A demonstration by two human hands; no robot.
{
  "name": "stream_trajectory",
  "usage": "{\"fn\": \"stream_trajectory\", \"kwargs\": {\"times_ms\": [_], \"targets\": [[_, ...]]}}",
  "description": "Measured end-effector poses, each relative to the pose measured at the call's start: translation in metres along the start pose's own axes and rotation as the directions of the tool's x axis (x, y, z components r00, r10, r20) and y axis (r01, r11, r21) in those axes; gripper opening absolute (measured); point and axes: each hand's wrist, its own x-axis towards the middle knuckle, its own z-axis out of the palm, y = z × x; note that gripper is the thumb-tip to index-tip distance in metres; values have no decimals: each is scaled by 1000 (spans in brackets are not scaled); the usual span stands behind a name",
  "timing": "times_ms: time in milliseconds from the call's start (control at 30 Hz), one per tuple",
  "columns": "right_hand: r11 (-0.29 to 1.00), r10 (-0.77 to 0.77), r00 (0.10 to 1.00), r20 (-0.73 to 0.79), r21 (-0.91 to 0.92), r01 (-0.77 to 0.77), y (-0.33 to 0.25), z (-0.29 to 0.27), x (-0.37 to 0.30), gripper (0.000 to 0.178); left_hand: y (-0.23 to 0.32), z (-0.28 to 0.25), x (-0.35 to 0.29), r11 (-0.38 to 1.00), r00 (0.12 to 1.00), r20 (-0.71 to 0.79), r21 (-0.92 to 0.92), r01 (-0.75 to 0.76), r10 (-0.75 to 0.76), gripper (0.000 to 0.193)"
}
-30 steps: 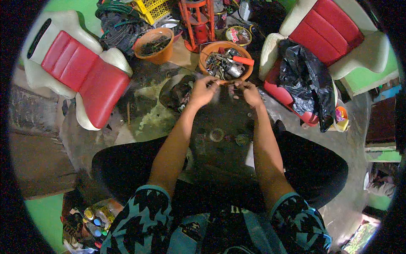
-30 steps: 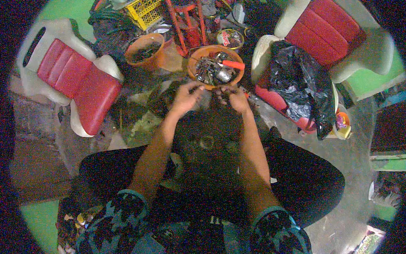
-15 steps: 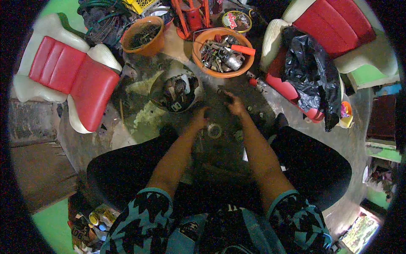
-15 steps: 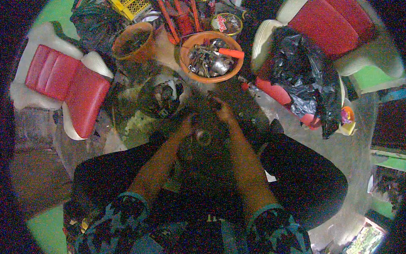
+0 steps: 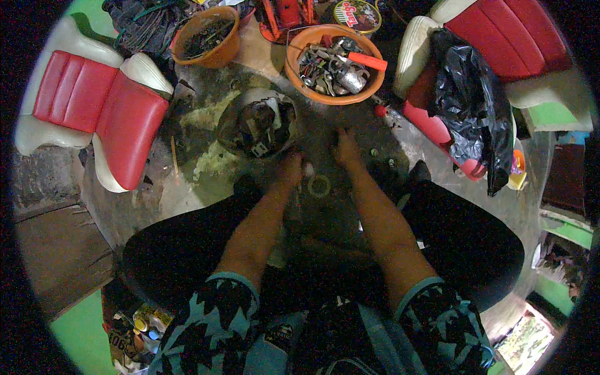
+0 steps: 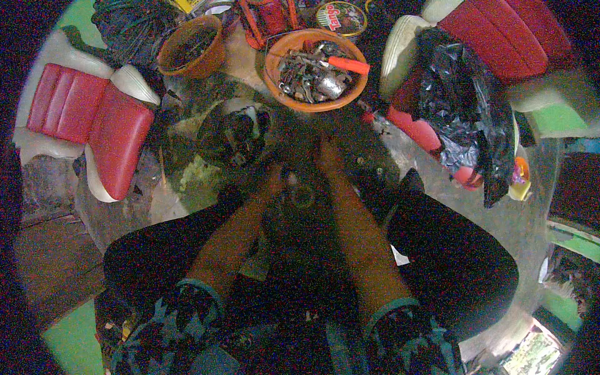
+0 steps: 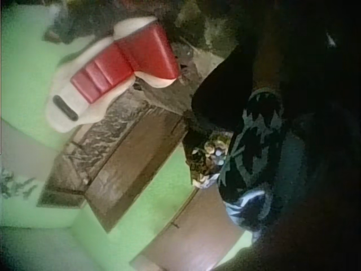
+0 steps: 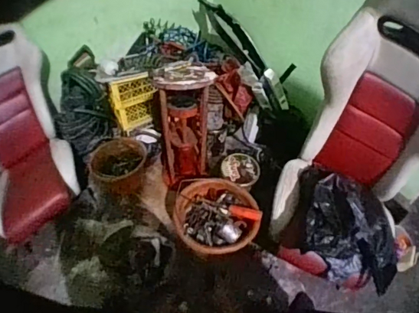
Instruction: The person cleans and handles components of a mechanical part by hand while sitting on the floor, then stands up to retrieve and inspect a blue hose with clips.
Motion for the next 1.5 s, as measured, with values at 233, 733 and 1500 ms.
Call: {"fn": "stream_trajectory", "kwargs": {"times_ms": [233, 733, 1500], "targets": [[999, -15, 943, 332, -37, 29, 20, 18, 13, 63, -28, -30, -4, 931, 992, 74, -359, -67, 100, 41], [799, 10, 856, 517, -519, 304, 34, 50, -61, 40, -30, 45, -33, 999, 989, -141, -2, -53, 52, 33], [842, -156, 940, 304, -457, 287, -16, 61, -106, 44, -7, -6, -67, 983, 997, -63, -184, 25, -37, 59]]}}
